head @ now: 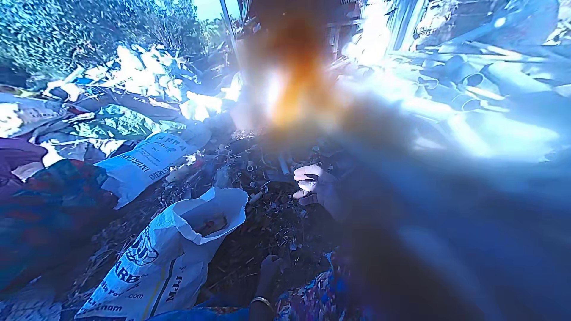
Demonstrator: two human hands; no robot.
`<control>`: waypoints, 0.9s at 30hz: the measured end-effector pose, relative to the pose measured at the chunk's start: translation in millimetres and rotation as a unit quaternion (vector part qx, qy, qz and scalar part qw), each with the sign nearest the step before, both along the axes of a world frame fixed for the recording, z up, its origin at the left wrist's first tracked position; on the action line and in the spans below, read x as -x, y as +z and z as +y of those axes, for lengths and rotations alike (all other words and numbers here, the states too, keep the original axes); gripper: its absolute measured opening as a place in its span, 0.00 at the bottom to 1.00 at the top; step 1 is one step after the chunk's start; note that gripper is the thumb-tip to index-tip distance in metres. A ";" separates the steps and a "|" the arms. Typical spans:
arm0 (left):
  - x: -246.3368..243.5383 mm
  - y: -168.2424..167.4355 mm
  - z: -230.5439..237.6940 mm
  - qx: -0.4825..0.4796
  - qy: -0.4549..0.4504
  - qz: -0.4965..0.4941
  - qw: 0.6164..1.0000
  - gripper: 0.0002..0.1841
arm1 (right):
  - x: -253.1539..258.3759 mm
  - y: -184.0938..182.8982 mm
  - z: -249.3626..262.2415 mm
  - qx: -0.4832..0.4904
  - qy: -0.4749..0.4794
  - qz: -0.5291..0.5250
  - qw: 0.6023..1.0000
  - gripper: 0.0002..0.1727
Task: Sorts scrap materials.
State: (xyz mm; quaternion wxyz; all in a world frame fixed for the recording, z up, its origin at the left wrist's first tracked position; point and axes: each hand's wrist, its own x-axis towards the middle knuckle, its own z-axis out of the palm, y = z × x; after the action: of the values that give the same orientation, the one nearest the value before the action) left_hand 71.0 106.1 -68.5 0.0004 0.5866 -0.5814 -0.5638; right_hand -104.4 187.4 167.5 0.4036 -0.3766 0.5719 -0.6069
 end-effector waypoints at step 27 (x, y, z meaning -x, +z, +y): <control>14.8 -26.8 9.9 0.032 -0.275 -0.063 0.959 0.22 | 9.4 -1.0 40.2 -0.283 0.294 0.488 0.772 0.32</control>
State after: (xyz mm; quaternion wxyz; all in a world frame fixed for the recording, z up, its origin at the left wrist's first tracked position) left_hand 56.2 116.1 -95.4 -0.1725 0.4379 -0.7367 -0.4857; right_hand -113.8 227.6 166.6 0.3173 -0.6407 0.6991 -0.0042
